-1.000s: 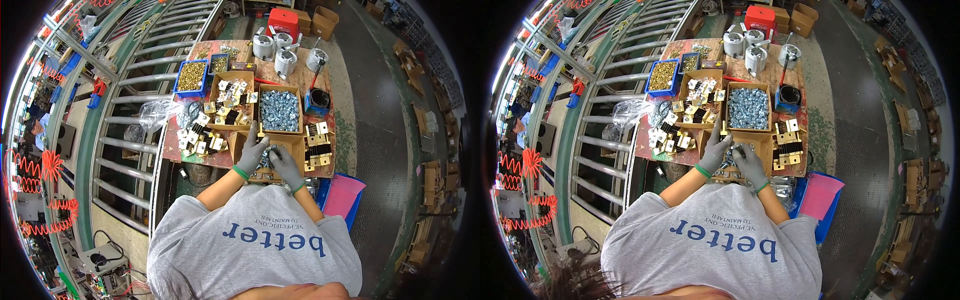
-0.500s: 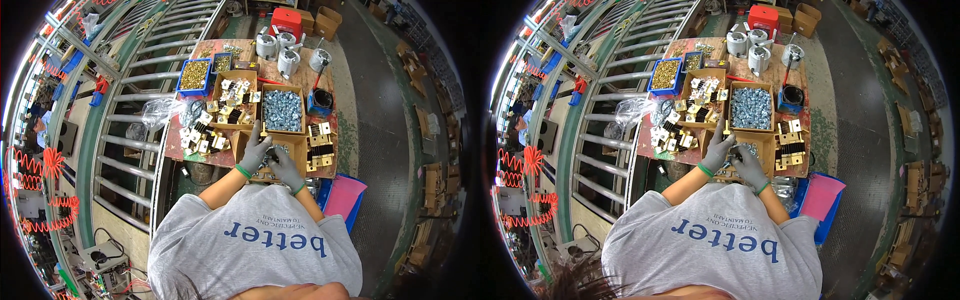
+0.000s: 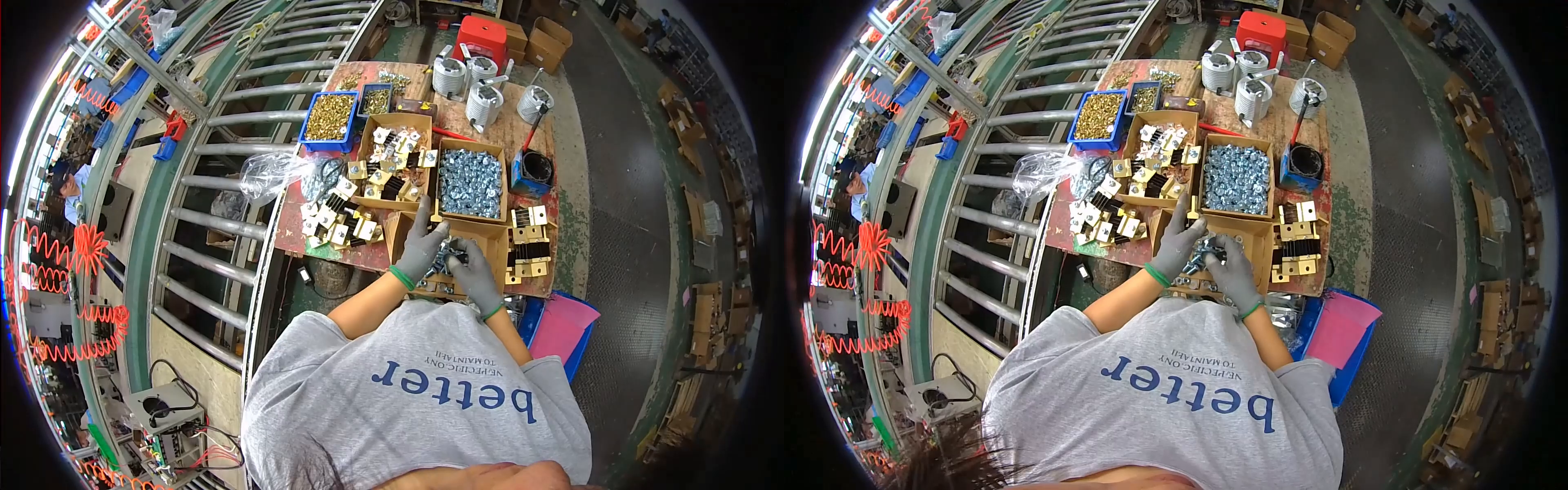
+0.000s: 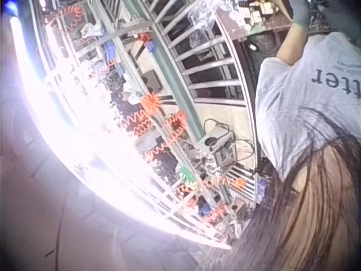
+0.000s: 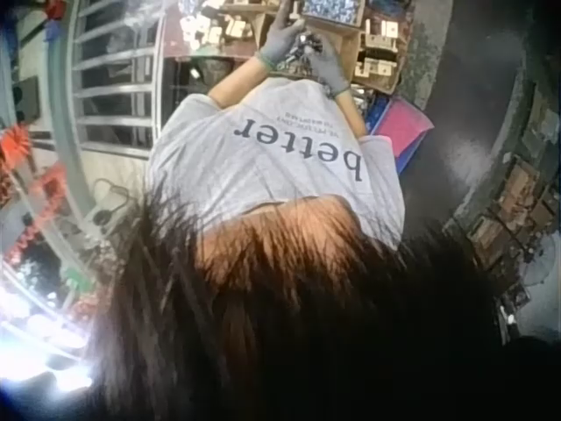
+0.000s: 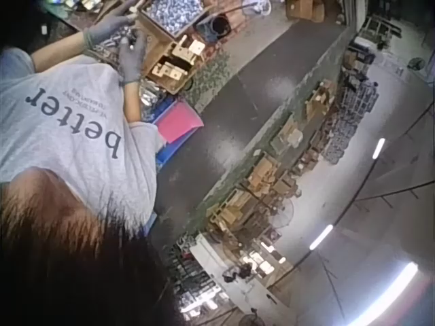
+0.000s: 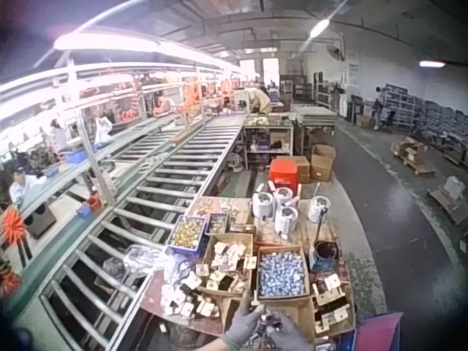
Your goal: Assemble small metal components and fasteners at a workbench.
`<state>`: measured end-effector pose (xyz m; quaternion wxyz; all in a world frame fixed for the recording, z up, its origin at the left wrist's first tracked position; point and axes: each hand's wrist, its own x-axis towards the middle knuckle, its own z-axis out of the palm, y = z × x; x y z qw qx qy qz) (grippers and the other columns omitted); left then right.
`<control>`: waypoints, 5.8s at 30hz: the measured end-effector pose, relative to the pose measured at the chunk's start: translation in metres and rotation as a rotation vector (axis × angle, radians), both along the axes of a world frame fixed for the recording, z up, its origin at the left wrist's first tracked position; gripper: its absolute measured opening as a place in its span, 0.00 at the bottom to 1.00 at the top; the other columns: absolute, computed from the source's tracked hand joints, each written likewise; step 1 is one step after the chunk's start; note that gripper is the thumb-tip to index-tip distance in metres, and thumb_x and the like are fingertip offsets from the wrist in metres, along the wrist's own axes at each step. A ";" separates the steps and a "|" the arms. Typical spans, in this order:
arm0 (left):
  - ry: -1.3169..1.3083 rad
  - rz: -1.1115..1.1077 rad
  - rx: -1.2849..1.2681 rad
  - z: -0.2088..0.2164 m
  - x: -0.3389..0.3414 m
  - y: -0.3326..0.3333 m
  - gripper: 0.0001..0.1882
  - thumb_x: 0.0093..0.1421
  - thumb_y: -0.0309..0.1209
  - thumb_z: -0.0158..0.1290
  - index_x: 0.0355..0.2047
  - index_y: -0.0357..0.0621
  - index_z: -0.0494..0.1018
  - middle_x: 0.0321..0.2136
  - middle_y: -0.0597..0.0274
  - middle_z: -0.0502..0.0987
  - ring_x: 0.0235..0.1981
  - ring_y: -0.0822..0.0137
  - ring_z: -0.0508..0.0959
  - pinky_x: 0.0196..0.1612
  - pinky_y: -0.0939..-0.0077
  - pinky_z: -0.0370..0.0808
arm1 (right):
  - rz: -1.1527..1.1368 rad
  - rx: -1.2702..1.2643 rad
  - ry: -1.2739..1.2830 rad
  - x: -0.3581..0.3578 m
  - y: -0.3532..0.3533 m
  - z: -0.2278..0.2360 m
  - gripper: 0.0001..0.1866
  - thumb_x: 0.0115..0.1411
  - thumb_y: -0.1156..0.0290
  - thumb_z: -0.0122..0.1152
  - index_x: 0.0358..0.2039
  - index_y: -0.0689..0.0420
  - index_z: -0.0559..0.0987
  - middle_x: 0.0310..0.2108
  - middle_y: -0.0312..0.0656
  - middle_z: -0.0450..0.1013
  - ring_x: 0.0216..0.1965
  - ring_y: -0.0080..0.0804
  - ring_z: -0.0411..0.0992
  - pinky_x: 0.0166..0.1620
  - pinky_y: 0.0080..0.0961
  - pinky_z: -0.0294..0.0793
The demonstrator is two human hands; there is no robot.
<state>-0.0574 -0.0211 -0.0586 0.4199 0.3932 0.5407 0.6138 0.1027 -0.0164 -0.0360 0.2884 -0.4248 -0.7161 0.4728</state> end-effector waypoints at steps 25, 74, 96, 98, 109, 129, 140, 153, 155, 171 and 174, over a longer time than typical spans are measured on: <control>-0.232 -0.069 -0.160 0.009 0.006 -0.006 0.33 0.68 0.36 0.46 0.68 0.33 0.49 0.55 0.52 0.70 0.54 0.66 0.70 0.57 0.73 0.68 | -0.123 0.020 -0.153 -0.001 -0.002 0.024 0.20 0.61 0.64 0.60 0.50 0.62 0.73 0.46 0.49 0.74 0.48 0.39 0.73 0.52 0.32 0.71; 1.537 -0.466 -0.504 0.042 -0.135 0.088 0.29 0.50 0.34 0.54 0.57 0.64 0.71 0.52 0.59 0.75 0.56 0.52 0.71 0.57 0.60 0.68 | -0.775 0.112 -0.027 0.154 0.050 0.002 0.13 0.64 0.66 0.55 0.43 0.62 0.78 0.41 0.42 0.77 0.42 0.31 0.75 0.47 0.28 0.72; 0.478 -0.462 -0.315 0.073 -0.008 -0.017 0.37 0.56 0.35 0.51 0.67 0.55 0.55 0.47 0.39 0.75 0.41 0.43 0.78 0.46 0.57 0.75 | -0.237 -0.228 0.322 -0.009 0.009 0.031 0.18 0.70 0.58 0.49 0.42 0.61 0.78 0.30 0.34 0.73 0.30 0.17 0.69 0.33 0.19 0.69; 0.579 -0.362 -0.298 0.059 0.002 -0.030 0.36 0.57 0.34 0.50 0.67 0.48 0.55 0.50 0.41 0.73 0.45 0.49 0.78 0.50 0.61 0.74 | -0.233 -0.340 0.269 -0.010 0.008 0.023 0.17 0.69 0.59 0.51 0.40 0.62 0.77 0.28 0.34 0.72 0.31 0.19 0.68 0.35 0.21 0.69; 0.613 -0.257 -0.410 0.056 0.004 -0.055 0.36 0.58 0.37 0.48 0.68 0.59 0.55 0.47 0.39 0.72 0.46 0.43 0.76 0.51 0.54 0.73 | -0.145 -0.137 0.064 -0.014 0.010 0.044 0.11 0.63 0.66 0.58 0.37 0.61 0.76 0.35 0.44 0.74 0.37 0.34 0.75 0.42 0.29 0.72; 0.726 -0.323 -0.402 0.033 0.013 -0.039 0.35 0.59 0.39 0.47 0.68 0.62 0.52 0.55 0.38 0.68 0.50 0.42 0.75 0.50 0.54 0.74 | -0.273 -0.116 0.077 0.003 0.012 0.034 0.14 0.60 0.64 0.62 0.40 0.60 0.75 0.36 0.47 0.74 0.39 0.39 0.74 0.42 0.36 0.72; 0.708 -0.315 -0.380 0.030 0.015 -0.041 0.37 0.55 0.35 0.50 0.67 0.54 0.57 0.52 0.38 0.71 0.49 0.46 0.77 0.51 0.59 0.73 | -0.341 -0.253 0.087 0.005 0.016 0.009 0.17 0.64 0.55 0.56 0.37 0.58 0.76 0.31 0.47 0.75 0.35 0.45 0.76 0.39 0.37 0.74; 0.737 -0.329 -0.407 0.033 0.015 -0.034 0.36 0.56 0.36 0.50 0.67 0.57 0.57 0.53 0.37 0.71 0.51 0.44 0.74 0.52 0.57 0.73 | -0.306 -0.449 0.346 0.007 0.014 -0.004 0.10 0.58 0.70 0.60 0.40 0.59 0.76 0.38 0.45 0.74 0.41 0.37 0.75 0.44 0.30 0.73; 0.742 -0.371 -0.424 0.019 0.015 -0.034 0.35 0.58 0.41 0.48 0.67 0.65 0.55 0.56 0.39 0.69 0.48 0.42 0.76 0.51 0.52 0.73 | -0.228 -0.490 0.113 0.010 0.015 -0.012 0.09 0.58 0.70 0.61 0.38 0.59 0.76 0.37 0.42 0.73 0.39 0.33 0.73 0.43 0.30 0.73; 0.653 -0.300 -0.444 0.036 0.008 -0.043 0.36 0.56 0.39 0.47 0.67 0.59 0.57 0.47 0.37 0.75 0.46 0.42 0.77 0.49 0.54 0.74 | -0.201 0.087 0.134 -0.006 -0.004 0.008 0.10 0.61 0.69 0.59 0.39 0.61 0.75 0.35 0.40 0.74 0.36 0.26 0.72 0.40 0.26 0.73; 0.628 -0.296 -0.416 0.037 0.011 -0.043 0.34 0.57 0.37 0.47 0.66 0.58 0.58 0.50 0.38 0.74 0.48 0.43 0.76 0.50 0.55 0.74 | -0.297 -0.407 0.306 0.000 0.012 -0.016 0.09 0.61 0.71 0.58 0.40 0.60 0.75 0.35 0.39 0.73 0.35 0.25 0.71 0.38 0.25 0.73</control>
